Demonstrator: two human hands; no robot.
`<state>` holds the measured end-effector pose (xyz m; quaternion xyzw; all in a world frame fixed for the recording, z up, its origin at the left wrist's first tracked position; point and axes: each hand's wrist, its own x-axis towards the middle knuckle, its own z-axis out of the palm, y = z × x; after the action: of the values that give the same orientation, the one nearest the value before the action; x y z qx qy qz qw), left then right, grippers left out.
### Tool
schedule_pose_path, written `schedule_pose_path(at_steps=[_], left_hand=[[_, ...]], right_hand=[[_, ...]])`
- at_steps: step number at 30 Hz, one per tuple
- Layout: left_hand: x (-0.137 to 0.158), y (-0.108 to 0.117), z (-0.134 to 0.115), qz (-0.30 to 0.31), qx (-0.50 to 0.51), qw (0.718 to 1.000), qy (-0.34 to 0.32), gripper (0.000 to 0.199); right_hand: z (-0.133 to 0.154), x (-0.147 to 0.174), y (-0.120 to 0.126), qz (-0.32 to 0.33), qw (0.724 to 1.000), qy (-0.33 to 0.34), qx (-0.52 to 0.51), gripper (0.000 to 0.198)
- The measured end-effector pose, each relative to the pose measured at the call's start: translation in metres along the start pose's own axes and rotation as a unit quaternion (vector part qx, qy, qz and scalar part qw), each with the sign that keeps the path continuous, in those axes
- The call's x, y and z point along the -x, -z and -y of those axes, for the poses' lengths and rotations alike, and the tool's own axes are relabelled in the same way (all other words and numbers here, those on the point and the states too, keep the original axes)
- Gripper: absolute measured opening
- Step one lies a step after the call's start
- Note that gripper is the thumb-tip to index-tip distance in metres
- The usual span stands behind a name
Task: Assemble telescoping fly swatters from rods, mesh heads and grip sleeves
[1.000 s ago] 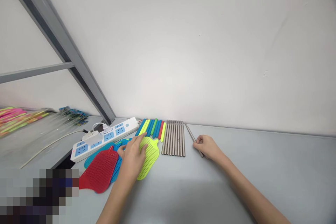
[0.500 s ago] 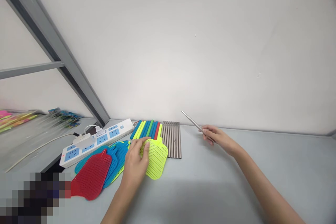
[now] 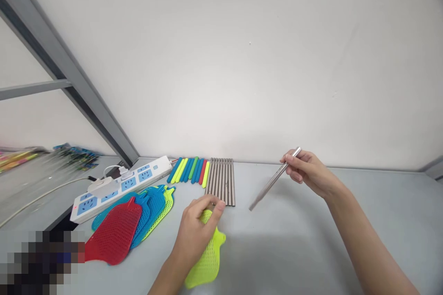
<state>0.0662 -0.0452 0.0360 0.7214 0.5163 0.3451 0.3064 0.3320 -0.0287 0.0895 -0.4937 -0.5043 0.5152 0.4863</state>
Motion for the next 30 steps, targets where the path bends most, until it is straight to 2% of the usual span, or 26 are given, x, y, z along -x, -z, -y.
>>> schedule_pose_path(at_steps=[4, 7, 12, 17, 20, 25, 27, 30], left_hand=[[0.011, -0.007, -0.016, 0.113, 0.109, 0.987, 0.030, 0.024], [0.018, -0.015, -0.024, 0.158, 0.150, 0.975, 0.036, 0.023], [0.023, -0.024, -0.024, 0.141, 0.174, 0.973, 0.057, 0.030], [0.022, -0.025, -0.021, 0.144, 0.201, 0.966, 0.073, 0.032], [0.022, -0.027, -0.018, 0.115, 0.195, 0.970, 0.089, 0.032], [0.022, -0.026, -0.011, 0.006, 0.116, 0.986, 0.121, 0.031], [0.021, -0.025, -0.007, -0.004, 0.094, 0.989, 0.116, 0.031], [0.019, -0.024, -0.004, -0.005, 0.073, 0.991, 0.111, 0.033]], right_hand=[[0.004, 0.001, -0.022, -0.029, 0.998, 0.039, -0.039, 0.025], [0.004, 0.001, -0.038, -0.015, 0.998, 0.048, -0.038, 0.027], [0.000, 0.002, -0.051, -0.003, 0.998, 0.046, -0.041, 0.028], [-0.003, 0.002, -0.053, 0.022, 0.998, 0.044, -0.031, 0.024], [0.000, 0.004, -0.050, 0.027, 0.998, 0.057, -0.009, 0.023], [0.012, 0.011, -0.040, -0.077, 0.991, 0.112, -0.021, 0.025], [0.017, 0.014, -0.038, -0.100, 0.988, 0.116, -0.030, 0.027], [0.021, 0.017, -0.040, -0.099, 0.989, 0.109, -0.019, 0.029]])
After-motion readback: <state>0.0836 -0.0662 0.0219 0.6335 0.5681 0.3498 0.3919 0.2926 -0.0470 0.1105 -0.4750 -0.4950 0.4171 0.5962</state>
